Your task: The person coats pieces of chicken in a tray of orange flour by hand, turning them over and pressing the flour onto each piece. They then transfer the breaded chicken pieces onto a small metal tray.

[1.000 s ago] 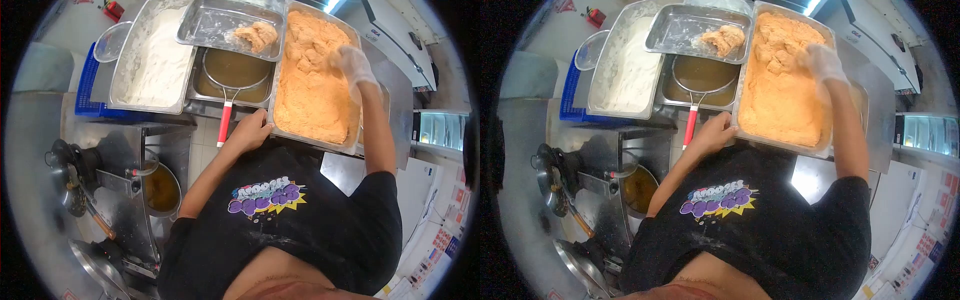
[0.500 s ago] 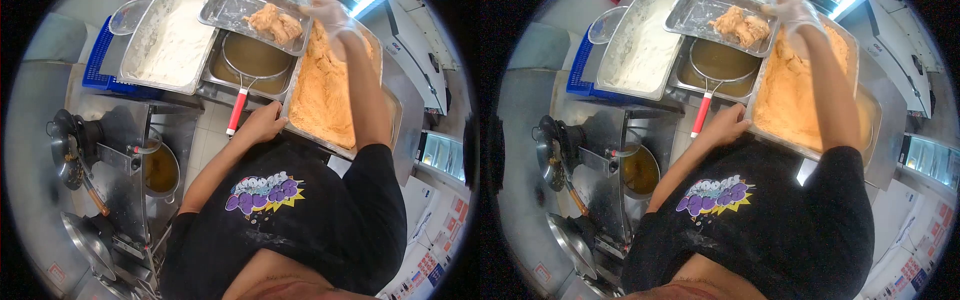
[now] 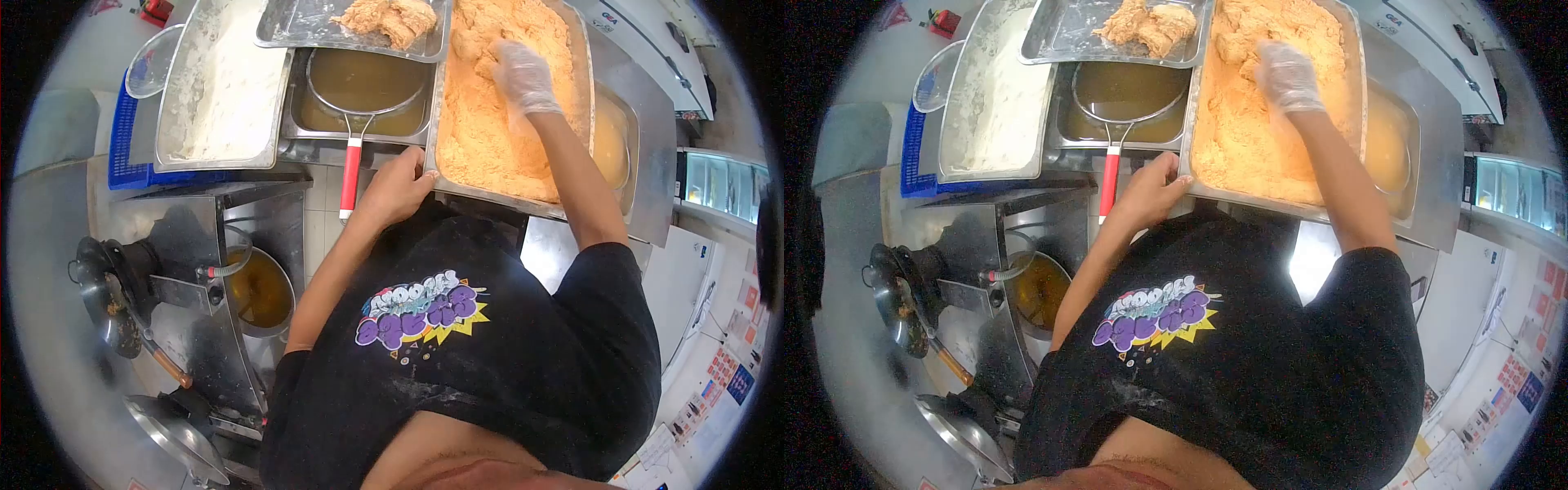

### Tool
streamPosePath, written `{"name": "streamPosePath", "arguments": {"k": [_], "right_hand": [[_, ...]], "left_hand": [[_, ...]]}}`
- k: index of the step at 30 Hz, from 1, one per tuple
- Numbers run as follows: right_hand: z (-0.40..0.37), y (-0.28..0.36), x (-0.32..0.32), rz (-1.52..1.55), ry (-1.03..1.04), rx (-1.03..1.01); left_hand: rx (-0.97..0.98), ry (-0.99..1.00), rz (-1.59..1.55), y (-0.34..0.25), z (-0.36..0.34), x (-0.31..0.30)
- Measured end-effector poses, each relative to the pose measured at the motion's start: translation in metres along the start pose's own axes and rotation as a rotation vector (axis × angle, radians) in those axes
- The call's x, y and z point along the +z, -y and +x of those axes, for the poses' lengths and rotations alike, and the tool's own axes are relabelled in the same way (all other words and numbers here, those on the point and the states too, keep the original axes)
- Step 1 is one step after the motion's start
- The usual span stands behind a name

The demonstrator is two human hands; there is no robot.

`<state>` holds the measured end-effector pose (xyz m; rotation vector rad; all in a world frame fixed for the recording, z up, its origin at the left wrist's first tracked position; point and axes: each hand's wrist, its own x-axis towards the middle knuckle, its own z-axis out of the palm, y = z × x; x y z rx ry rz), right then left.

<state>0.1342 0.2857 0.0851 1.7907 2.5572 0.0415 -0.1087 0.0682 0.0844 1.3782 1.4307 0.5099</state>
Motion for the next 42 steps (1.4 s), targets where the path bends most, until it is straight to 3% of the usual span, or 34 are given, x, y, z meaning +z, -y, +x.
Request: {"name": "streamPosePath", "arguments": {"k": [1, 5, 8, 10, 13, 16, 19, 20, 24, 26, 30, 32, 38, 42], "right_hand": [[0.000, 0.001, 0.004, -0.070, -0.048, -0.110], [-0.004, 0.003, 0.029, -0.081, -0.093, -0.160], [0.010, -0.008, 0.036, -0.060, -0.205, -0.034], [0.017, -0.014, 0.030, -0.018, -0.120, 0.168], [0.006, -0.015, -0.018, 0.130, 0.018, 0.237], [0.001, -0.017, -0.015, 0.195, 0.044, 0.273], [-0.008, 0.024, -0.013, -0.055, 0.162, 0.297], [-0.013, 0.019, 0.010, -0.068, -0.082, 0.094], [0.004, -0.002, 0.032, -0.175, -0.144, -0.011], [0.003, 0.001, -0.025, 0.302, 0.073, 0.330], [-0.003, -0.044, -0.062, 0.600, 0.040, 0.261], [-0.007, -0.053, -0.074, 0.912, 0.103, 0.300], [-0.040, -0.065, -0.079, 1.136, 0.092, 0.348], [-0.064, -0.077, -0.090, 1.123, 0.098, 0.354]], "left_hand": [[0.008, -0.013, -0.002, -0.002, -0.001, -0.001], [0.011, -0.022, 0.004, -0.002, -0.001, 0.001], [0.002, -0.031, -0.004, -0.002, -0.004, 0.002], [0.008, -0.038, -0.002, -0.003, -0.005, 0.002], [0.024, -0.045, -0.024, 0.001, -0.003, 0.004], [0.017, -0.033, 0.028, -0.002, -0.002, 0.001], [-0.043, 0.008, 0.010, -0.009, -0.002, -0.003], [-0.037, 0.003, 0.013, -0.009, -0.001, -0.003], [0.004, -0.017, -0.004, -0.002, -0.002, 0.000], [0.015, -0.022, -0.019, 0.001, -0.001, 0.001], [0.024, -0.016, -0.032, 0.003, 0.000, 0.002], [0.019, -0.009, -0.034, 0.004, 0.001, 0.002], [0.058, -0.014, -0.057, 0.015, 0.004, 0.005], [0.038, -0.018, -0.073, 0.014, 0.005, 0.006]]}}
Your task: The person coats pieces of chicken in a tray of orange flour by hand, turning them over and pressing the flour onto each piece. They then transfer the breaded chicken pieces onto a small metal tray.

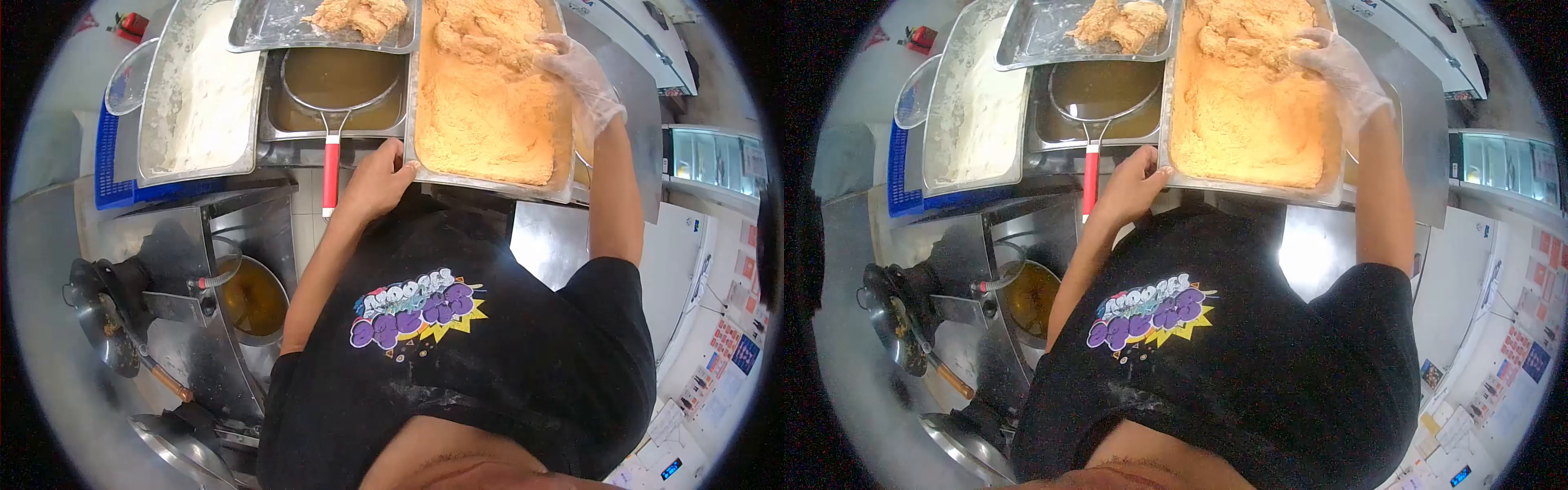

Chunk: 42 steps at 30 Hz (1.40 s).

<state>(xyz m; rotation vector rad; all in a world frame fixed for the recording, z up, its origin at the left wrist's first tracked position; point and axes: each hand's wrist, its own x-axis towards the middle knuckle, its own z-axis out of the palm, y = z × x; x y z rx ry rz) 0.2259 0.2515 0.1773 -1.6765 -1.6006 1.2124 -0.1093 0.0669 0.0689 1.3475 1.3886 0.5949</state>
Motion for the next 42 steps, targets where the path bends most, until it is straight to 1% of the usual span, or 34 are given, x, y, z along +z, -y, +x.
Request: {"name": "streamPosePath", "arguments": {"k": [2, 3, 5, 6, 7, 9, 12, 14, 15, 16, 18, 19, 21, 22, 24, 25, 26, 27, 28, 29, 30, 31, 32, 33, 34, 35, 36, 37, 39, 40, 41, 42], "right_hand": [[-0.018, 0.007, -0.003, -0.072, 0.000, 0.130], [-0.023, 0.002, -0.004, -0.070, -0.008, 0.137], [-0.032, -0.015, -0.004, -0.817, 0.010, 0.088], [-0.036, -0.030, -0.005, -0.731, -0.028, 0.096], [-0.038, -0.028, -0.004, -0.733, -0.031, 0.097], [-0.046, -0.024, 0.001, -0.309, -0.134, 0.269], [-0.055, -0.015, 0.003, -0.205, -0.196, 0.253], [-0.048, -0.040, -0.006, -0.154, -0.181, 0.223], [-0.039, -0.051, -0.011, -0.101, -0.160, 0.184], [-0.038, -0.043, -0.010, -0.102, -0.155, 0.177], [-0.036, -0.024, -0.012, -0.200, -0.096, 0.159], [-0.032, -0.009, -0.012, -0.198, -0.093, 0.150], [-0.023, 0.026, -0.004, -0.216, 0.010, 0.093], [-0.015, 0.039, 0.005, -0.215, 0.014, 0.078], [0.005, 0.071, 0.030, -0.292, -0.063, -0.141], [0.009, 0.098, 0.046, -0.288, -0.055, -0.167], [0.010, 0.128, 0.063, -0.481, -0.140, -0.331], [0.012, 0.150, 0.078, -0.670, -0.230, -0.497], [0.029, 0.152, 0.094, -0.662, -0.226, -0.526], [0.058, 0.141, 0.115, -0.192, -0.001, -0.501], [0.084, 0.131, 0.137, 0.272, 0.230, -0.448], [0.105, 0.125, 0.157, 0.274, 0.248, -0.466], [0.124, 0.117, 0.176, 0.259, 0.259, -0.426], [0.134, 0.112, 0.192, 0.244, 0.267, -0.383], [0.139, 0.109, 0.200, 0.246, 0.279, -0.400], [0.140, 0.106, 0.205, 0.118, 0.214, -0.429], [0.143, 0.105, 0.205, -0.011, 0.146, -0.453], [0.142, 0.108, 0.202, -0.010, 0.151, -0.466], [0.134, 0.104, 0.190, -0.265, 0.139, -0.513], [0.129, 0.103, 0.185, -0.318, 0.140, -0.570], [0.126, 0.102, 0.176, -0.315, 0.136, -0.564], [0.122, 0.100, 0.163, -0.153, 0.132, -0.448]], "left_hand": [[-0.003, 0.004, 0.001, 0.000, 0.000, 0.000], [0.001, 0.013, -0.004, 0.001, 0.000, -0.001], [0.013, 0.027, -0.010, 0.006, 0.002, 0.000], [0.016, 0.028, -0.039, 0.012, 0.004, 0.002], [0.019, 0.027, -0.067, 0.011, 0.005, 0.002], [0.016, 0.027, -0.040, 0.009, 0.004, 0.001], [0.015, 0.039, 0.049, -0.003, 0.002, -0.004], [0.014, 0.039, 0.103, -0.002, 0.001, -0.002], [0.024, 0.015, 0.041, 0.004, 0.003, 0.001], [0.029, -0.009, -0.021, 0.004, 0.002, 0.001], [0.024, -0.005, -0.005, 0.005, 0.001, 0.000], [0.023, 0.006, 0.012, 0.002, 0.001, -0.001], [0.022, -0.001, 0.013, 0.000, 0.000, -0.001], [0.018, 0.000, 0.010, -0.001, 0.000, -0.001], [0.019, -0.029, 0.008, -0.004, -0.002, 0.001], [0.017, -0.042, 0.003, -0.007, -0.003, 0.001], [-0.005, -0.035, 0.070, -0.016, -0.006, -0.003], [0.018, -0.057, 0.054, -0.014, -0.008, -0.001], [-0.016, -0.031, 0.079, -0.014, -0.007, -0.002], [-0.053, -0.003, 0.101, -0.015, -0.007, -0.003], [-0.054, -0.030, 0.103, -0.014, -0.007, -0.003], [-0.046, -0.029, 0.117, -0.013, -0.007, -0.001], [-0.039, -0.025, 0.132, -0.012, -0.008, 0.000], [-0.040, -0.045, 0.134, -0.009, -0.009, 0.003], [-0.007, -0.084, 0.135, -0.007, -0.010, 0.005], [0.027, -0.119, 0.137, -0.005, -0.010, 0.007], [0.043, -0.144, 0.127, -0.002, -0.010, 0.010], [0.045, -0.158, 0.130, -0.004, -0.010, 0.009], [0.009, -0.127, 0.131, -0.007, -0.011, 0.008], [0.010, -0.124, 0.135, -0.009, -0.012, 0.007], [0.007, -0.135, 0.158, -0.011, -0.013, 0.007], [0.004, -0.145, 0.181, -0.012, -0.015, 0.007]]}}
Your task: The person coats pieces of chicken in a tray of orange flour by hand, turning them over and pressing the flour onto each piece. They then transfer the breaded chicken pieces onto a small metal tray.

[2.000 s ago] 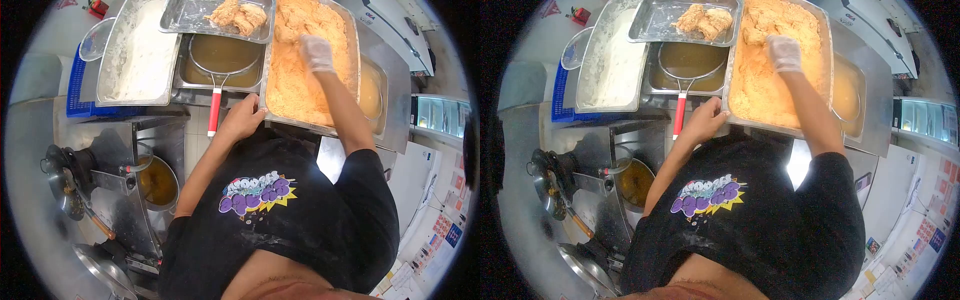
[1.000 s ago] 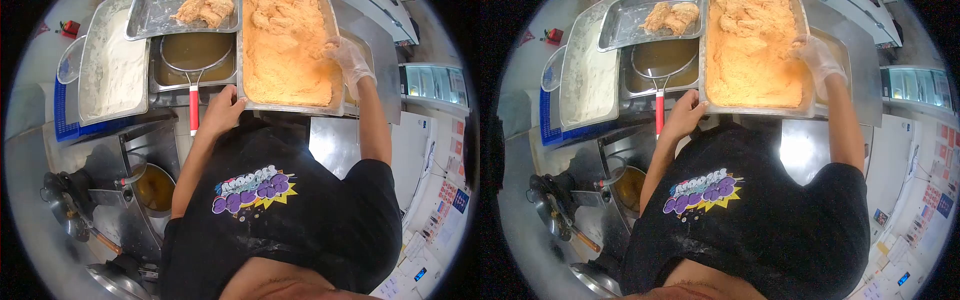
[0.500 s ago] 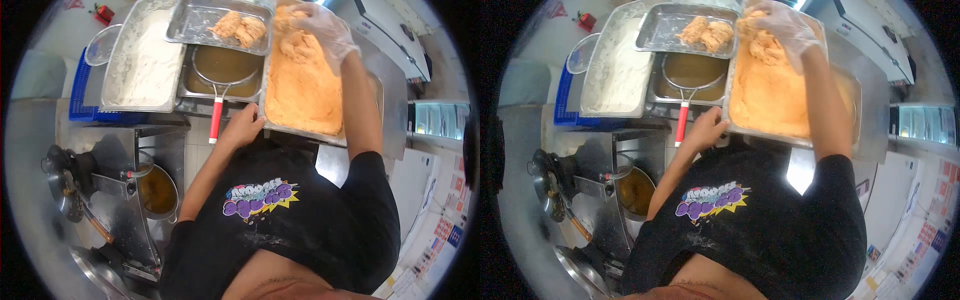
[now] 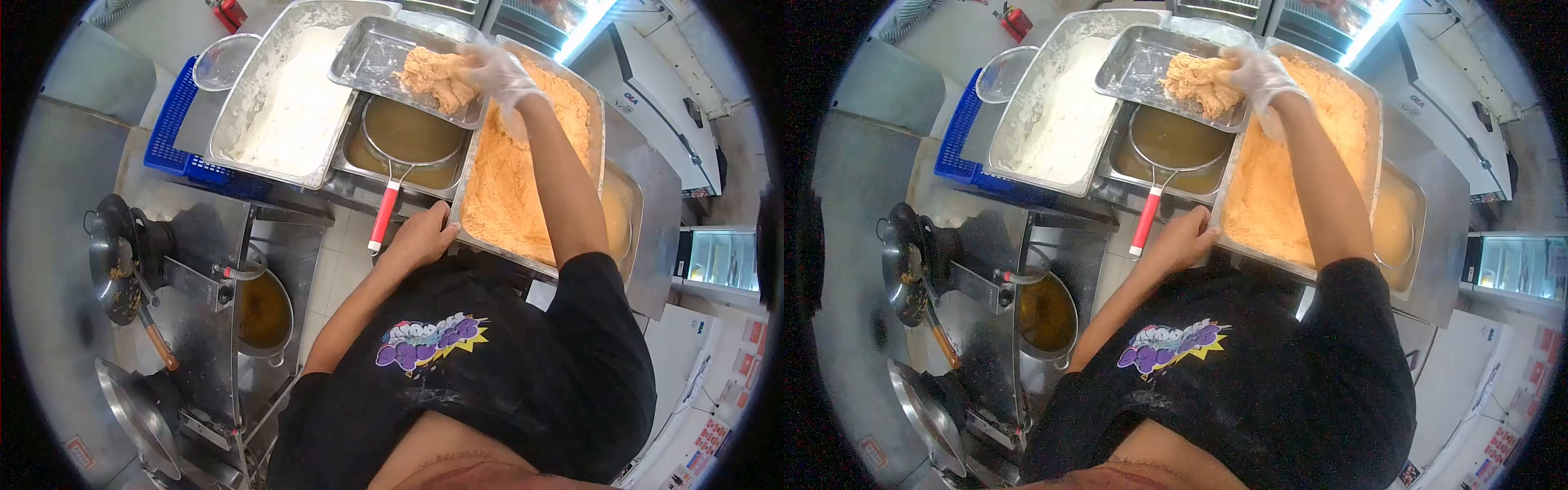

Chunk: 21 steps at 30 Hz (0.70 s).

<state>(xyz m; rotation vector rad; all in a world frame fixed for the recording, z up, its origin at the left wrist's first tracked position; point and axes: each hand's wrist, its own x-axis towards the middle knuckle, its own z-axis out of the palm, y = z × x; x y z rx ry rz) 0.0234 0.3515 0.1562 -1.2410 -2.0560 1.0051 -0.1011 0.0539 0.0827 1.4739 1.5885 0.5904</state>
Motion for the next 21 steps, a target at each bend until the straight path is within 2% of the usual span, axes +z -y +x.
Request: {"name": "streamPosePath", "arguments": {"k": [1, 2, 4, 5, 6, 7, 8, 9, 10, 12, 14, 16, 20, 21], "right_hand": [[-0.011, 0.008, -0.012, 0.162, -0.031, 0.105], [-0.027, 0.013, -0.024, 0.163, -0.034, 0.110], [-0.066, 0.015, -0.047, 0.518, -0.195, 0.251], [-0.080, 0.003, -0.048, 0.517, -0.205, 0.262], [-0.094, -0.016, -0.044, 0.771, -0.351, 0.361], [-0.108, -0.030, -0.039, 1.025, -0.503, 0.453], [-0.123, -0.035, -0.035, 1.024, -0.523, 0.459], [-0.138, -0.039, -0.028, 1.168, -0.529, 0.526], [-0.149, -0.043, -0.021, 1.314, -0.536, 0.591], [-0.166, -0.061, -0.013, 1.347, -0.563, 0.607], [-0.182, -0.065, -0.020, 1.376, -0.599, 0.621], [-0.195, -0.063, -0.028, 1.239, -0.562, 0.582], [-0.190, -0.087, -0.031, 1.077, -0.686, 0.613], [-0.184, -0.098, -0.034, 0.701, -0.574, 0.621]], "left_hand": [[0.000, 0.004, 0.000, -0.005, -0.003, -0.004], [0.011, -0.032, 0.070, -0.014, -0.007, -0.010], [0.027, -0.053, 0.141, -0.034, -0.009, -0.017], [0.167, -0.173, 0.155, -0.046, -0.003, -0.015], [0.309, -0.292, 0.167, -0.058, 0.004, -0.011], [0.317, -0.276, 0.166, -0.070, 0.014, -0.003], [0.449, -0.300, 0.155, -0.084, 0.027, 0.008], [0.581, -0.321, 0.141, -0.096, 0.039, 0.018], [0.591, -0.298, 0.138, -0.107, 0.050, 0.025], [0.518, -0.040, 0.194, -0.126, 0.070, 0.042], [0.552, 0.008, 0.208, -0.132, 0.074, 0.052], [0.630, 0.009, 0.184, -0.130, 0.073, 0.059], [0.639, 0.118, 0.121, -0.123, 0.072, 0.073], [0.579, 0.114, 0.117, -0.121, 0.074, 0.076]]}}
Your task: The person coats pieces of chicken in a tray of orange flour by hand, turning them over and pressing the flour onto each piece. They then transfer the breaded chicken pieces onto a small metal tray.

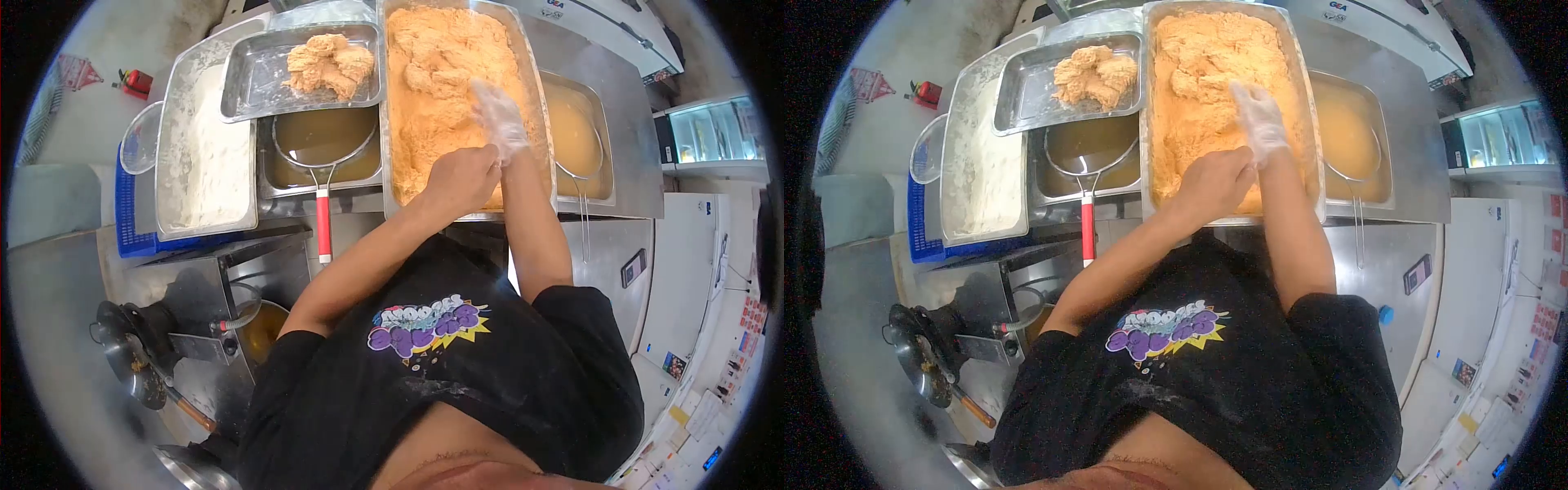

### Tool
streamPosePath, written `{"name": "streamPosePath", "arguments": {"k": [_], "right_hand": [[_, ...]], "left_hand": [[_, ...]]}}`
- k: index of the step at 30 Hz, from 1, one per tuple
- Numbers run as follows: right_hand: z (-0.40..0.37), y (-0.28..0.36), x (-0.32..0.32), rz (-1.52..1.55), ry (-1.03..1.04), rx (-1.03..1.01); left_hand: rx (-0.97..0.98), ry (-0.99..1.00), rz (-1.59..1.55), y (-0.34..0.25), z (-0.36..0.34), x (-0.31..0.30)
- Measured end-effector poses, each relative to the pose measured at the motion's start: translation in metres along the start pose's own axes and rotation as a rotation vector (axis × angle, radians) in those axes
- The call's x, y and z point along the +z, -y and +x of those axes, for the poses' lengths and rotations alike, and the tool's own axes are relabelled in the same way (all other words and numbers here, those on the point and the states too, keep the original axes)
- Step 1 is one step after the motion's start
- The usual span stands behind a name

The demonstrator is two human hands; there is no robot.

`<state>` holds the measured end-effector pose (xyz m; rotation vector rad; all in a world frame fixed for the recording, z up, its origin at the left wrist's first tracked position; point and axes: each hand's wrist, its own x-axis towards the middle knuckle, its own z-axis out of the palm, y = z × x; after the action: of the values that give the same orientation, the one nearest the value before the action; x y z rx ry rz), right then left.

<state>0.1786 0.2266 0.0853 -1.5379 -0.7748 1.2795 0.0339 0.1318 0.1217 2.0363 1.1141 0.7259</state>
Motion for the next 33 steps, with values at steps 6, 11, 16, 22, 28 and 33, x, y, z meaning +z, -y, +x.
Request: {"name": "streamPosePath", "arguments": {"k": [6, 11, 16, 22, 28, 33], "right_hand": [[0.059, 0.008, 0.053, -1.094, 0.027, -0.428], [0.069, -0.004, 0.114, -1.561, 0.088, -0.716], [0.118, 0.002, 0.093, -1.389, 0.109, -0.605], [0.068, 0.000, 0.026, -0.841, 0.548, -0.101], [0.015, -0.029, 0.055, -1.823, 0.454, -0.496], [-0.012, 0.008, 0.038, -1.206, 0.420, -0.092]], "left_hand": [[-0.281, 0.023, 0.050, 0.012, -0.017, -0.028], [-0.373, -0.027, 0.014, 0.006, -0.056, -0.072], [-0.492, -0.125, -0.105, 0.017, -0.108, -0.093], [-0.608, -0.296, -0.450, 0.037, -0.159, -0.088], [-0.564, -0.223, -0.393, 0.042, -0.157, -0.084], [-0.556, -0.157, -0.328, 0.048, -0.149, -0.076]]}}
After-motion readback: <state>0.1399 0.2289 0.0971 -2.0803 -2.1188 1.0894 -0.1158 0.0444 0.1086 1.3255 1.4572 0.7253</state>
